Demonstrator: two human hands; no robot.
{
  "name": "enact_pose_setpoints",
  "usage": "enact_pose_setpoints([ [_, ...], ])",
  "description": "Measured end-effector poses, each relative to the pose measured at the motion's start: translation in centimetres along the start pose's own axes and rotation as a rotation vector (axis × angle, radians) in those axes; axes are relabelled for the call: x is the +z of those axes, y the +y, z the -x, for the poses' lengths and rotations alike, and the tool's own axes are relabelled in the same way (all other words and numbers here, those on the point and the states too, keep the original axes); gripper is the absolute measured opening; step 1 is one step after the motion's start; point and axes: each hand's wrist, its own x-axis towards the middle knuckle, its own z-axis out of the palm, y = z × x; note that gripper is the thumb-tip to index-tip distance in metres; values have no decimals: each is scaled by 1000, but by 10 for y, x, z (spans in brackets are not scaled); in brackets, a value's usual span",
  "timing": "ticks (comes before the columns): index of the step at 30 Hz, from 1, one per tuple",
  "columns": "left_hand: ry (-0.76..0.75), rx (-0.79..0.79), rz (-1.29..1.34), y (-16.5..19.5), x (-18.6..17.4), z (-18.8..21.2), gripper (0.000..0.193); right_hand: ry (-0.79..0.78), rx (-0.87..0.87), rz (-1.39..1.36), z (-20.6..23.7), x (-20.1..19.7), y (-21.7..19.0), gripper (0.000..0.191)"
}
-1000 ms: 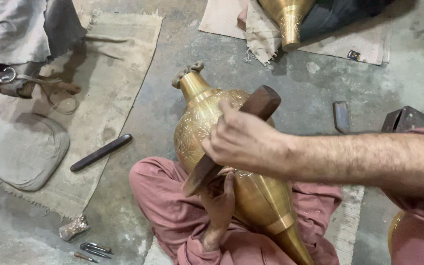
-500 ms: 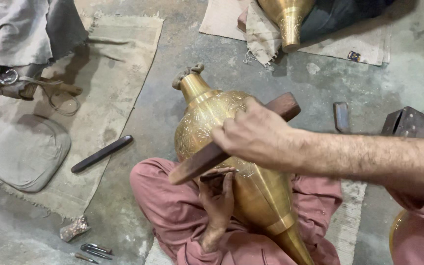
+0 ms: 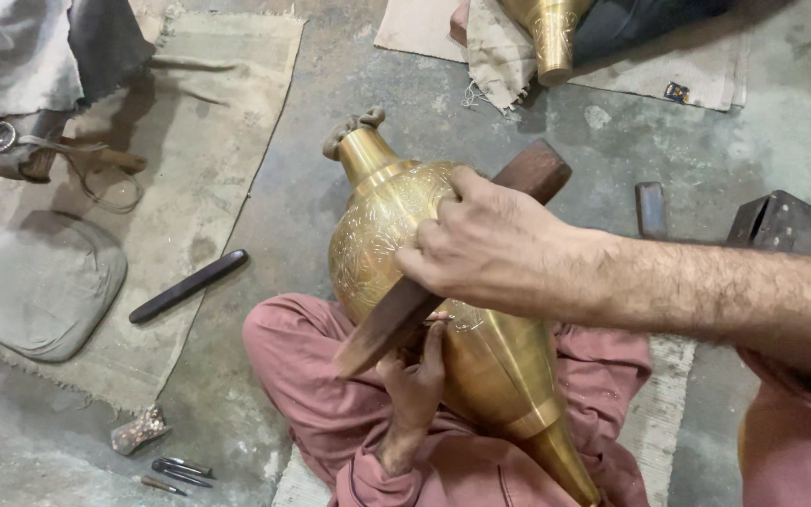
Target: The person sits on the floor with a large brass vase on their lap and engraves decorative patterns into its surface. They hold a chisel against the brass with one hand and strike it with a wooden mallet in the other, repositioning the chisel repeatedly to work across the engraved design.
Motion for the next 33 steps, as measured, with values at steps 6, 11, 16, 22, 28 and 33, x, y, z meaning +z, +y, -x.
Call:
enact_pose_setpoints([
  [6, 40, -1, 132, -5, 4, 1, 22, -54, -31, 140, -4, -22, -10, 26],
  [11, 61, -15, 169, -9, 4, 4, 24, -90, -24, 229, 1, -28, -14, 31],
  [16, 74, -87, 152, -15, 5, 4, 32, 108, 5, 32, 8, -18, -20, 22],
  [22, 313, -76, -57, -10, -22, -16, 51, 190, 227, 38, 26, 33, 0, 26],
  [28, 172, -164, 179, 0, -74, -50, 44, 638, 688, -771, 87, 166, -9, 35],
  [33, 16, -193, 103, 11, -89, -58, 45, 1045, 1059, -1447, 96, 255, -118, 30],
])
